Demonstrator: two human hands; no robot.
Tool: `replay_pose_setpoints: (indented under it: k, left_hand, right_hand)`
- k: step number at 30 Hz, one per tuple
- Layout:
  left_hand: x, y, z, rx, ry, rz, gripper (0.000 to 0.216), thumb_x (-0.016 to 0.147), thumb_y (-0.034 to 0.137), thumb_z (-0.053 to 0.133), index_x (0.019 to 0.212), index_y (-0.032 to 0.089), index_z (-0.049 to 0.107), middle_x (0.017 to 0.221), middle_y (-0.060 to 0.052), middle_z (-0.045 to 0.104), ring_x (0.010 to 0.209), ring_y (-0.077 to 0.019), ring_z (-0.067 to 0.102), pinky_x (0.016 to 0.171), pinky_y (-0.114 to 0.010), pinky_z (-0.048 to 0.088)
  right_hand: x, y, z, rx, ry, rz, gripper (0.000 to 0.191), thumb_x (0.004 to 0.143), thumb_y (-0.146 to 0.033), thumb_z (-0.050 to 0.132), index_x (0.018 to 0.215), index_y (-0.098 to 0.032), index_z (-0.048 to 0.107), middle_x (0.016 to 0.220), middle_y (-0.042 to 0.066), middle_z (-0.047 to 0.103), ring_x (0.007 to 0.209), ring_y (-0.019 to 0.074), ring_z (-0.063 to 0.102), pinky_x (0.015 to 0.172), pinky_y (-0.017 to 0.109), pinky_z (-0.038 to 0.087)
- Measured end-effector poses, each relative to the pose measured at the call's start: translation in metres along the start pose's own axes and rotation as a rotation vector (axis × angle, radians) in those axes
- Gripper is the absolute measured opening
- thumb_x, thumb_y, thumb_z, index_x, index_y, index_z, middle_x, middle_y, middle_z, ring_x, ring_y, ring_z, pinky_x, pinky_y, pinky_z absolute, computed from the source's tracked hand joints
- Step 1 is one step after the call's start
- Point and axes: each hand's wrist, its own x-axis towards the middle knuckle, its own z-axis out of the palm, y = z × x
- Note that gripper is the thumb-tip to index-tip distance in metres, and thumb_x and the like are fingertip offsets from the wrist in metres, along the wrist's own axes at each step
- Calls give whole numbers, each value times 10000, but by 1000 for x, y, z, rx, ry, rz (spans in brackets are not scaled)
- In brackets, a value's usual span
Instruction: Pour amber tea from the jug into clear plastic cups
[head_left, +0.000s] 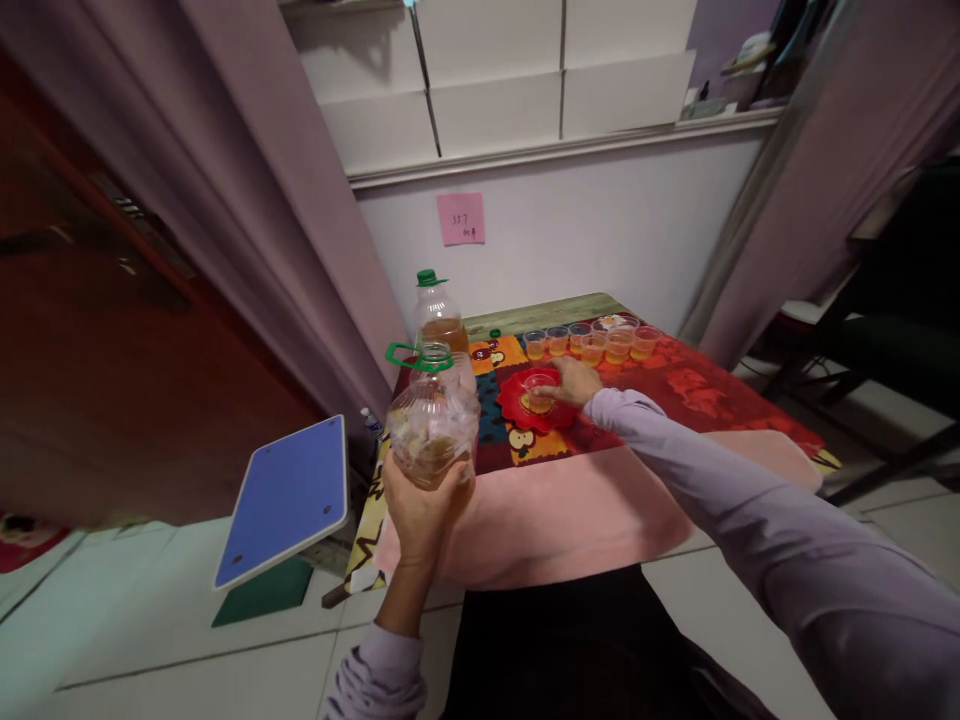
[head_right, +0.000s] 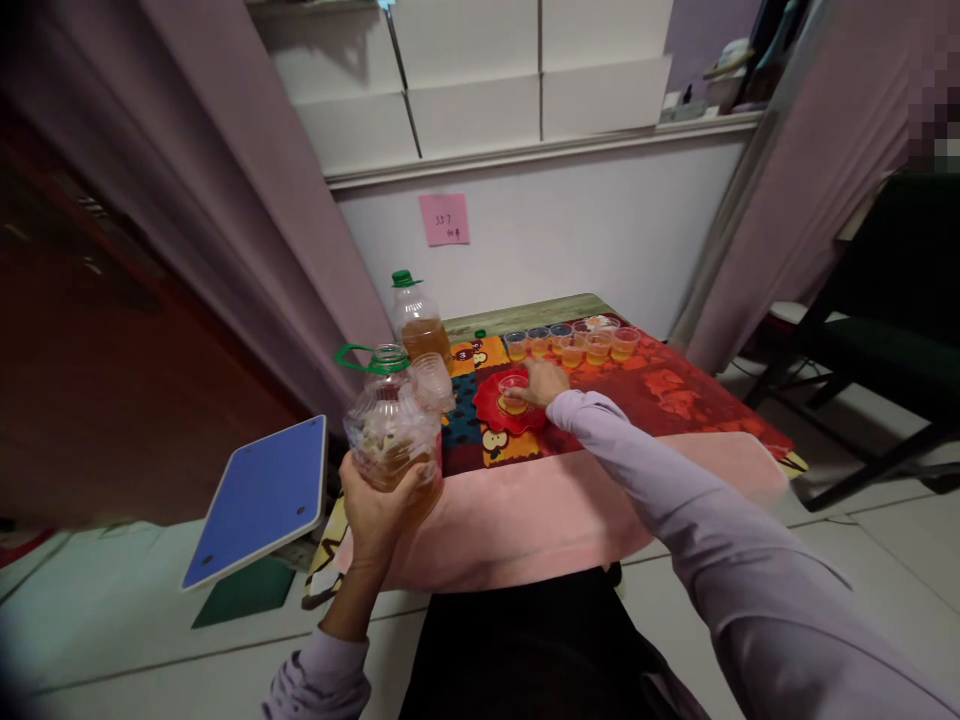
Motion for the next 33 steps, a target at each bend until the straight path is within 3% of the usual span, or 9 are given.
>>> replay_pose_setpoints:
  k: [3,9,12,18,27,33]
  left_hand:
    - [1,2,0,-59,11,-6,906,692,570,879,1434,222,491,1348,-133,652,1286,-338,663,1114,-549,548]
    - [-2,14,-2,-208,53,-32,983,571,556,951,1396,204,550,1317,-119,658,1254,-351,659,1132,-565,522]
    - [-6,19,-5,-238,59,-80,1038,565,567,944,1442,194,534,1329,-130,657,1233,-352,664,1112,-558,537]
    - [-7,18,-7,-131,55,-136,1096,553,605,932,1470,176,511,1378,-156,625,1314,-392,619,1156,-587,497]
    - [-6,11,-8,-118,54,-128,1065,552,650,929,1427,206,514,1329,-123,632,1259,-373,641,1148,-580,506]
    - [-5,26,-14,-44,45,-257,1103,487,730,891,1387,213,520,1252,-118,649,1170,-394,673,1053,-628,560]
  right_hand:
    - [1,-17,6,-125,-89,5,762,901,-586,827,1472,-119,637,1439,245,693,1313,379,679,1088,443,519]
    - [1,-26,12,-208,-134,19,538,976,-535,744,1362,-167,675,1404,206,717,1276,360,699,1069,439,526]
    - [6,-24,11,-226,-158,10,537,982,-540,732,1373,-178,672,1424,203,712,1284,342,699,1061,408,523]
    - [19,-28,8,-253,-230,-31,561,928,-485,781,1355,-131,698,1380,224,736,1254,348,723,1027,400,534]
    - [27,-35,3,-245,-295,-139,520,863,-324,813,1315,-83,723,1366,232,740,1188,334,758,918,328,569]
    - [32,-29,-11,-201,-264,-158,493,904,-432,753,1272,-105,717,1292,200,771,1127,318,768,856,317,555]
